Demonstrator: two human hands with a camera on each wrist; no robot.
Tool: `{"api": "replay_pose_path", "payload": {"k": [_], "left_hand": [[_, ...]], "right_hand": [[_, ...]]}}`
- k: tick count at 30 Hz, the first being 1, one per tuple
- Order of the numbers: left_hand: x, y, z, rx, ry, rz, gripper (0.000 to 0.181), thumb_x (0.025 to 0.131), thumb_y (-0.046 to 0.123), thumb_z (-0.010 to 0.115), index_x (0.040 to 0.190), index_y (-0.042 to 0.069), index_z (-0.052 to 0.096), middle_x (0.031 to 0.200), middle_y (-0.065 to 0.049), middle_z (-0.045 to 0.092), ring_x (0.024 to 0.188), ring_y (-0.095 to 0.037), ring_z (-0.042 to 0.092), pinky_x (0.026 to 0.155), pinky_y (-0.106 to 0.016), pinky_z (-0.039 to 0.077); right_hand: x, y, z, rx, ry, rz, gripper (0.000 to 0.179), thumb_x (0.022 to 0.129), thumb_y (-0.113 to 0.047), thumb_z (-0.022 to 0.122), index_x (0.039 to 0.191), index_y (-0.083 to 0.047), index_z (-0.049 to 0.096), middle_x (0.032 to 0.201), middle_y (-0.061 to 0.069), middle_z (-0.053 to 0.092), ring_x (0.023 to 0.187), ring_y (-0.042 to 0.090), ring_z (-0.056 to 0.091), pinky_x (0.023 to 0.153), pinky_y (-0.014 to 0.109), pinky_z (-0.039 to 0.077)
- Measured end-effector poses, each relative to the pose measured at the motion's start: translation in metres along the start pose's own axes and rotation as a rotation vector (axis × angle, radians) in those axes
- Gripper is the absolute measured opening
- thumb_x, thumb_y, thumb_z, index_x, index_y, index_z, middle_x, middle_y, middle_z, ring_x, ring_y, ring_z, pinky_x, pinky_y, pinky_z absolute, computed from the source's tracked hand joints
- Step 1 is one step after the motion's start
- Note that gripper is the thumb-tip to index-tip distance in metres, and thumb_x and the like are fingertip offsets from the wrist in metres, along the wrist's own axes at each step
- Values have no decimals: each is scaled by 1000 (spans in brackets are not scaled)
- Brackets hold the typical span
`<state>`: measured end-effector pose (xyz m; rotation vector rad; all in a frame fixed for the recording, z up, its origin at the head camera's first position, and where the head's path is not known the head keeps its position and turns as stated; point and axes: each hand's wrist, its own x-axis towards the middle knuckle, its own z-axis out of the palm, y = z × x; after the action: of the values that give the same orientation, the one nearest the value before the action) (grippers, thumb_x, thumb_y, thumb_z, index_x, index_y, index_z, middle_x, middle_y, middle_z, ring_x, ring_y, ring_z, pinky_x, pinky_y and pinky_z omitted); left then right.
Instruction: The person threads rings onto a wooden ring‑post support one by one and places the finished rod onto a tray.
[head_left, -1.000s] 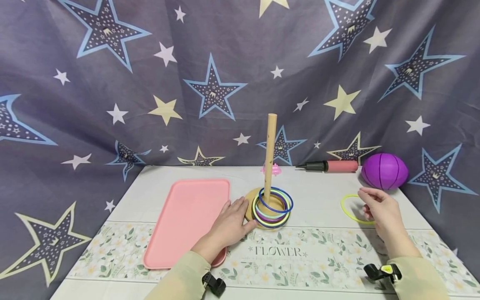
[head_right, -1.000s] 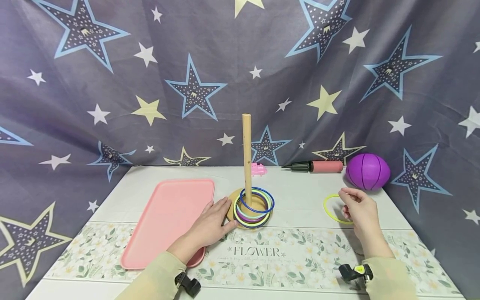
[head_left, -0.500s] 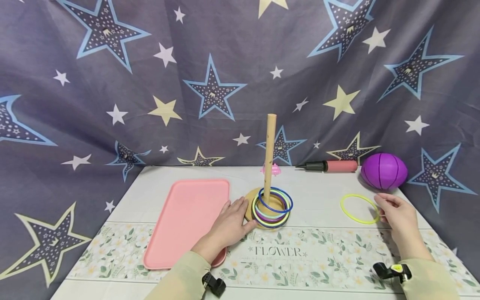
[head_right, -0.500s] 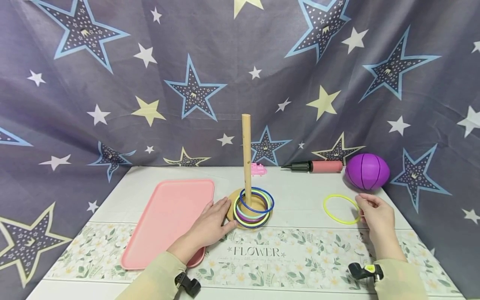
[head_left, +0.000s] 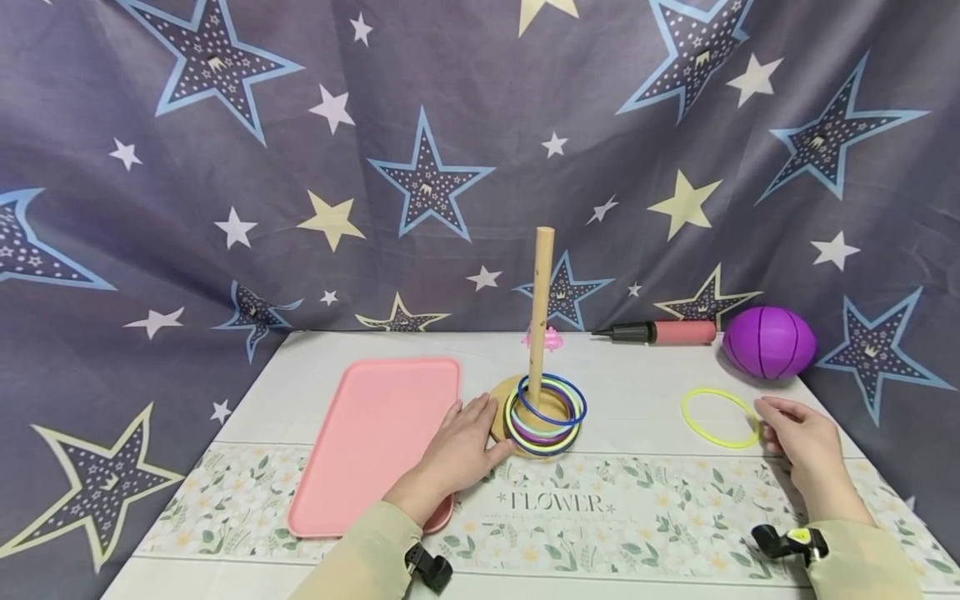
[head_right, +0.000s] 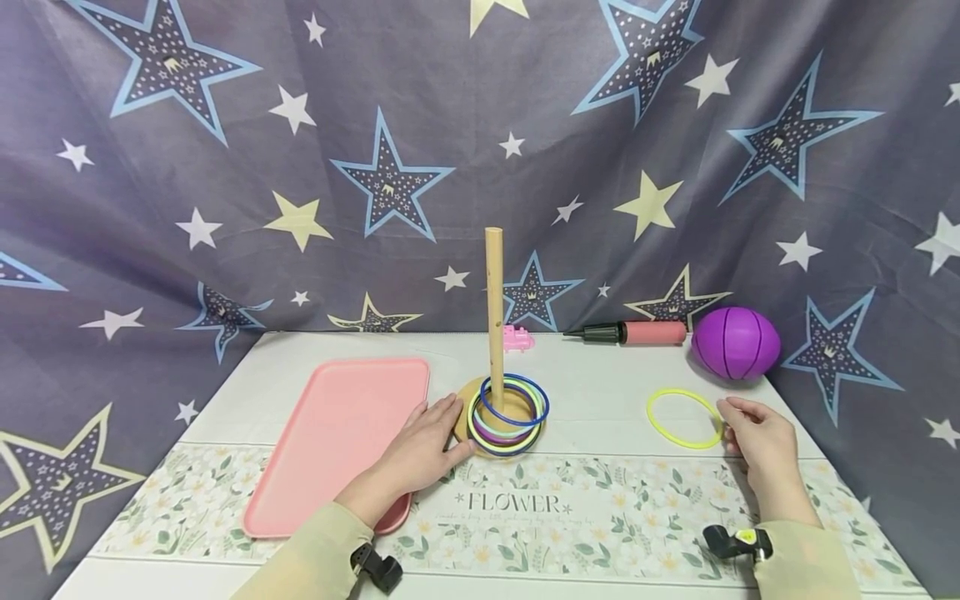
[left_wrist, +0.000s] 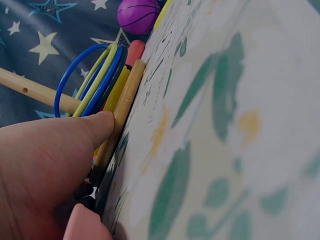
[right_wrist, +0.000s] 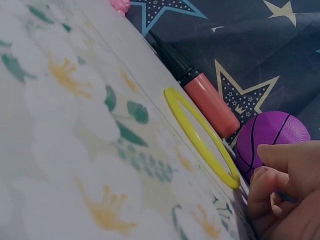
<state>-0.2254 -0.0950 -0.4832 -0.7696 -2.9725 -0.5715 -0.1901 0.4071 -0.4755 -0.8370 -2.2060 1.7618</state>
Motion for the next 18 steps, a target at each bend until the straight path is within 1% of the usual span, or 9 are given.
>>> {"api": "replay_pose_path", "payload": {"k": [2, 4, 7, 13, 18], "left_hand": [[0, 0, 0, -1, 0, -2, 84, 111, 53, 62, 167, -5, 40, 174, -24, 37, 164, -37, 32, 137, -55, 13], [0, 0, -1, -3, 2, -4, 84, 111, 53, 62, 167, -5, 40, 174, -24, 37, 164, -37, 32, 137, -55, 12], [0, 0, -1, -3, 2, -4, 84, 111, 53, 62, 167, -5, 39, 174, -24, 36, 164, -37, 32, 137, -55, 12], [1, 0, -1, -4, 5, 2, 84, 111, 52, 63, 167, -6, 40, 174, -25, 37, 164, -37, 33, 137, -55, 13], [1, 0, -1, -2, 8, 6, 84, 110, 51, 63, 166, -7, 41, 173, -25, 37, 163, -37, 33, 137, -56, 14]], "right_hand": [[1, 0, 0, -21, -6, -9, 40, 110, -34, 69, 139, -7, 63, 76, -6, 63, 61, 7, 59, 52, 24, 55], [2, 1, 1, -48, -9, -26, 51, 111, -33, 67, 148, 1, 58, 76, -6, 62, 61, 7, 58, 52, 24, 55], [3, 2, 1, -78, -14, -44, 58, 112, -31, 66, 155, 6, 52, 76, -6, 62, 62, 7, 58, 52, 24, 55], [5, 3, 0, -144, -29, -49, 59, 112, -31, 63, 157, 6, 52, 80, -6, 63, 63, 7, 59, 53, 25, 55], [5, 2, 0, -180, -40, -64, 57, 113, -30, 63, 154, 9, 54, 80, -3, 64, 63, 7, 60, 53, 25, 56]]}}
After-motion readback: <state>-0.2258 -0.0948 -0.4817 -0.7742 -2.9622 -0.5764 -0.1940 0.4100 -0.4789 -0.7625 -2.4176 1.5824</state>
